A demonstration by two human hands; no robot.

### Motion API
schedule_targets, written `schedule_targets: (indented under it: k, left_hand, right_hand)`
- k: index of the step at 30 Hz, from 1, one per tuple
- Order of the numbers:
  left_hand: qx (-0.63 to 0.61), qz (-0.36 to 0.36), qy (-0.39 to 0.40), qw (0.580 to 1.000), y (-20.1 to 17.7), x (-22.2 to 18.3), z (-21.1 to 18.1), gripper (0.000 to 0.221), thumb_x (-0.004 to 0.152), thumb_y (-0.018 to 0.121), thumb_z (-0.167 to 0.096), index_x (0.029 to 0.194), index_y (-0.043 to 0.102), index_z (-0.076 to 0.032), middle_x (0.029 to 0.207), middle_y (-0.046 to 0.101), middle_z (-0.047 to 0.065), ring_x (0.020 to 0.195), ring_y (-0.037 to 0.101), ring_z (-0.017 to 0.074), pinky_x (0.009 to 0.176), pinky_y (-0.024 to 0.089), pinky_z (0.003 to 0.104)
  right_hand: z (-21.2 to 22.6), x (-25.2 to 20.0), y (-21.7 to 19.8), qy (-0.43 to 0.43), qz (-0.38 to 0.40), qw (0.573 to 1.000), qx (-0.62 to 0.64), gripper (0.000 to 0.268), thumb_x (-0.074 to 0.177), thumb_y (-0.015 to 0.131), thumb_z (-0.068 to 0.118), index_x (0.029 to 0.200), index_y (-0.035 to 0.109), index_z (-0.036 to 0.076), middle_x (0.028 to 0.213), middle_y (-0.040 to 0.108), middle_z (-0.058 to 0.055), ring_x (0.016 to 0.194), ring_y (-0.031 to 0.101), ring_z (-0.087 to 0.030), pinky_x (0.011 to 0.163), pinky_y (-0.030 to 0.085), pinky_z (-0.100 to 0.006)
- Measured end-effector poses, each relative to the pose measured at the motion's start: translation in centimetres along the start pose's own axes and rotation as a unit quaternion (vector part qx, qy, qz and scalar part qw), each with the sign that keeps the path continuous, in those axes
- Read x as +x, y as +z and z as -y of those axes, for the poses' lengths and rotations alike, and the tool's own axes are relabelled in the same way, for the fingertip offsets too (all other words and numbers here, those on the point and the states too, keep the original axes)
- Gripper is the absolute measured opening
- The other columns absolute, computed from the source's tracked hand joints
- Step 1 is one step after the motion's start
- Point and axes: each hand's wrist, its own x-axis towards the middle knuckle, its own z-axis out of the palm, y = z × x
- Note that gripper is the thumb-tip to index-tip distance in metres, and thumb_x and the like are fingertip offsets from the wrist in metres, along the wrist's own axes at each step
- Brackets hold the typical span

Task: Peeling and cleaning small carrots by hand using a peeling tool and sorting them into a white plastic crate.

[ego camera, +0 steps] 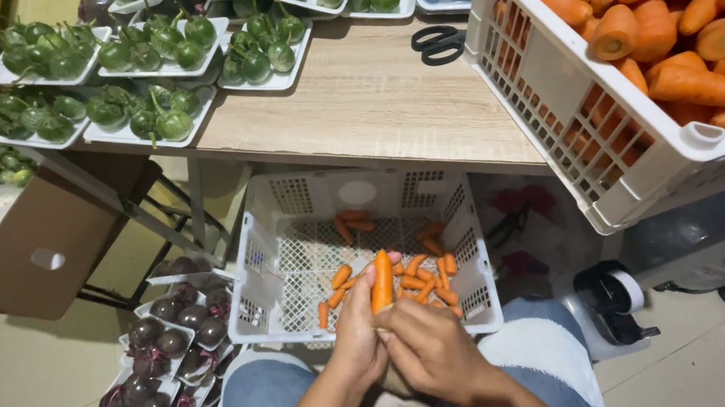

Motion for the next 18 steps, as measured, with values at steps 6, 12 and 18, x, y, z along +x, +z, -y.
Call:
schedule_targets:
  k: [6, 12, 18]
  left_hand:
    - [0.087, 0.048, 0.032, 0.995, -0.7, 0.3, 1.1, 0.035, 0.103, 0.047, -0.028, 0.118, 0.069, -0.006, 0.094, 0.064, 0.009, 0.077, 0.059, 0.0158, 0.058, 0.047, 0.029]
    - [-0.028, -0.049, -0.020, 0.998, -1.7, 2.0, 3.4, 0.022, 0.104, 0.053, -0.034, 0.089, 0.057, -0.018, 0.066, 0.057, 0.000, 0.047, 0.047, 0.0087, 0.034, 0.025, 0.023]
    - [0.457, -0.094, 0.119, 0.876, -7.6, 6.4, 5.8, 0.051, 0.088, 0.046, -0.040, 0.132, 0.070, -0.042, 0.095, 0.074, -0.002, 0.073, 0.073, 0.0091, 0.067, 0.056, 0.021]
  right_hand:
    - [-1.5, 1.5, -2.4, 0.037, -0.117, 0.986, -0.115, 0.017, 0.102, 0.053, 0.011, 0.105, 0.067, 0.003, 0.089, 0.065, -0.011, 0.074, 0.064, -0.024, 0.069, 0.050, -0.033]
    - [-4.8, -1.1, 1.1, 0.004, -0.024, 0.992, -0.121, 0.028, 0.091, 0.050, 0.004, 0.115, 0.066, 0.002, 0.114, 0.068, -0.023, 0.108, 0.070, -0.041, 0.091, 0.057, -0.046]
    - [-6.6, -2.0, 1.9, -0.016, 0.002, 0.999, -0.028, 0.021, 0.103, 0.052, 0.016, 0.087, 0.061, 0.005, 0.077, 0.055, -0.011, 0.065, 0.057, -0.030, 0.060, 0.043, -0.040]
